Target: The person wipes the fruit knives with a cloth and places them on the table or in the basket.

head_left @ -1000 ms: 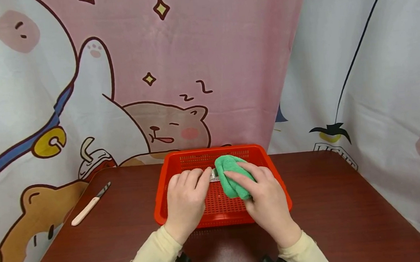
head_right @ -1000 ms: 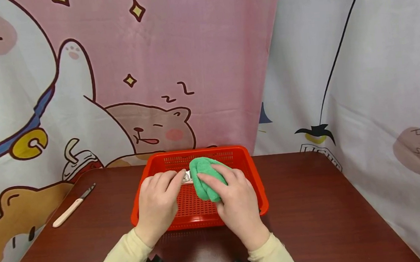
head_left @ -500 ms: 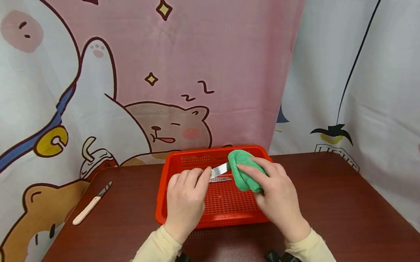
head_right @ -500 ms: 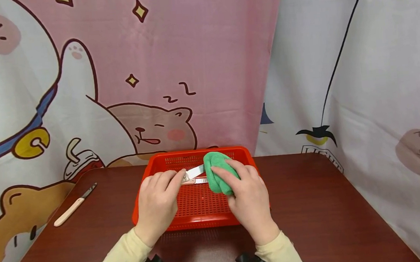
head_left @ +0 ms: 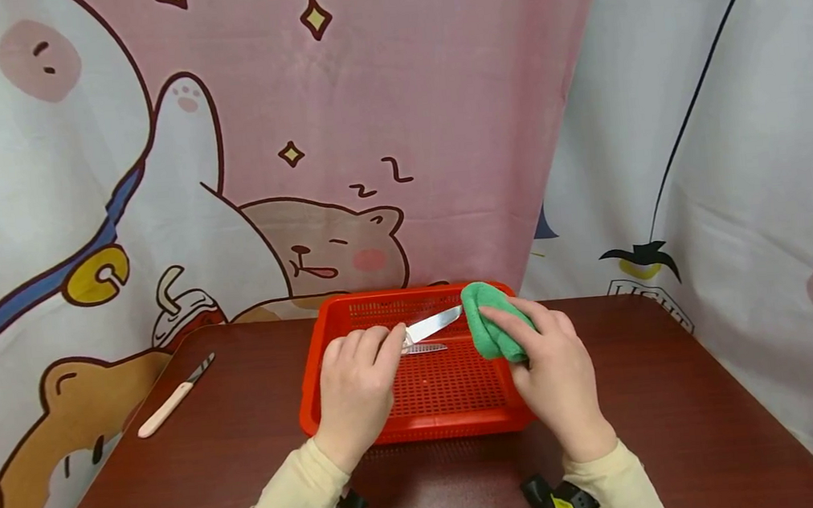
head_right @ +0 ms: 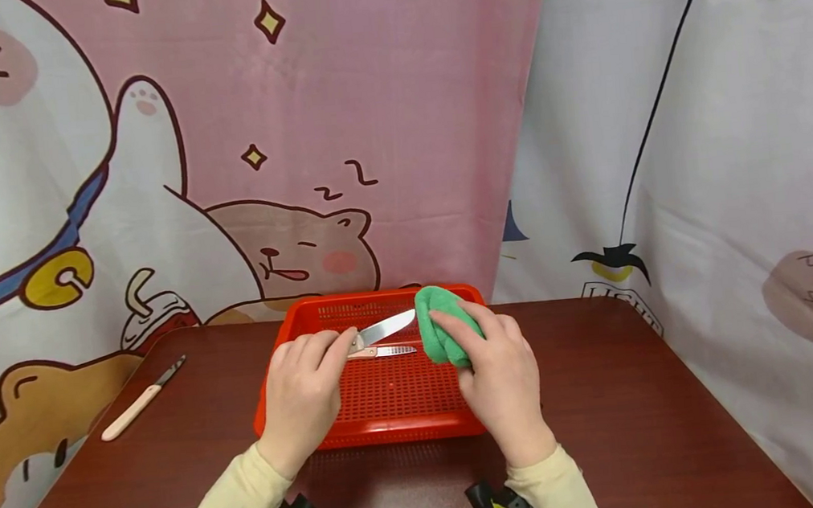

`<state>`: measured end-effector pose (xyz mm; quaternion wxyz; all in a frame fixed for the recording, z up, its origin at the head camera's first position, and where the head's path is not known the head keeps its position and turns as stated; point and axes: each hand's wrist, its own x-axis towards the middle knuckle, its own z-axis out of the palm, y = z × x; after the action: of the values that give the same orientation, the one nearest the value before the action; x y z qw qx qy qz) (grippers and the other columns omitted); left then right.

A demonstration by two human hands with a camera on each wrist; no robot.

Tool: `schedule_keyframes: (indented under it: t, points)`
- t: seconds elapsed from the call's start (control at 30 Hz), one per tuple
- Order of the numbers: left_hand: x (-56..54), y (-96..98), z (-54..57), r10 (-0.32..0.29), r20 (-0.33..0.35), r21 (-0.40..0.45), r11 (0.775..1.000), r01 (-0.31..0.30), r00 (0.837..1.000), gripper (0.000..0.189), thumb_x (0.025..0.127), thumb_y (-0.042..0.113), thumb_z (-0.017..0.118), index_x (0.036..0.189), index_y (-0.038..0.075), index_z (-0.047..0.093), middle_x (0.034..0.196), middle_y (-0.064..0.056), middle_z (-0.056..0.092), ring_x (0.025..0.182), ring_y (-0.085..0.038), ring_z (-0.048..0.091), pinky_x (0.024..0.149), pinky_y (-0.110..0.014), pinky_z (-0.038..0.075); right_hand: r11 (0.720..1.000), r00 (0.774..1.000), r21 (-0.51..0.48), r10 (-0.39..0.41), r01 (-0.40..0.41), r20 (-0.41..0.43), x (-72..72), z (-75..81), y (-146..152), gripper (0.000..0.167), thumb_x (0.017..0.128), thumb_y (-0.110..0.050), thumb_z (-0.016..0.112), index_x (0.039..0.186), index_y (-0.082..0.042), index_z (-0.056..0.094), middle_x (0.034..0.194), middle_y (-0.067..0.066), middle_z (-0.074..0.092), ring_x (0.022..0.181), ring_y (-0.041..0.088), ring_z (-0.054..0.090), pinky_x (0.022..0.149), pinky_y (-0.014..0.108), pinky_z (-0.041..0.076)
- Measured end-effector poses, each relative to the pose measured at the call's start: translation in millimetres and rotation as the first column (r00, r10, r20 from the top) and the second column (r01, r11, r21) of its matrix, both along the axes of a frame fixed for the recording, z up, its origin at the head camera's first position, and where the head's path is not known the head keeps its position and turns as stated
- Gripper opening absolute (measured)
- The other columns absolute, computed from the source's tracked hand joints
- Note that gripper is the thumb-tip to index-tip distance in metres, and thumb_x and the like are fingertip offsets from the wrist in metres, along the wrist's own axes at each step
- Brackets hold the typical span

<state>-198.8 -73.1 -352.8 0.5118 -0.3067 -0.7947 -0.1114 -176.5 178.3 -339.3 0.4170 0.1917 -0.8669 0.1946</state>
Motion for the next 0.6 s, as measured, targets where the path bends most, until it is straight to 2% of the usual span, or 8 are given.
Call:
schedule_keyframes:
  t: [0.23,0.43,0.6]
  points:
    - [1.1,-1.3,1.9,0.009,0.020,-0.002,1.000,-0.009,1.000,0.027,0.090,0.002,0.066,0.116,0.005,0.070,0.098,-0.011,0.067,0.081,-0.029,0.062,0.064,-0.040,0.048,0.999,1.000,-0.036,0.004,-0.005,-0.031,5.3,8.0,3.6,0.081,0.061,0.022,0.062,0.127,-0.025,0.069,0.129,0.010,0.060,0.103,0.037,0.054,0.069,0.048,0.051]
    - [1.4,-2.2,1.9,0.010,0.032,-0.003,1.000,-0.009,0.999,0.029,0.088,0.001,0.068,0.116,0.005,0.070,0.097,-0.011,0.067,0.080,-0.028,0.062,0.064,-0.039,0.048,0.996,0.995,-0.055,0.058,-0.063,-0.080,11.0,11.2,-3.4,0.081,0.060,0.022,0.065,0.125,-0.026,0.069,0.129,0.008,0.061,0.102,0.035,0.055,0.070,0.047,0.050]
    - [1.2,-0.9,2.4,0.010,0.033,-0.004,1.000,-0.010,0.999,0.030,0.086,-0.001,0.069,0.116,0.005,0.070,0.097,-0.010,0.067,0.081,-0.028,0.061,0.065,-0.039,0.048,0.993,0.989,-0.034,0.112,-0.116,-0.101,15.7,11.7,-13.1,0.078,0.060,0.021,0.071,0.123,-0.025,0.070,0.127,0.009,0.062,0.101,0.036,0.056,0.070,0.048,0.052]
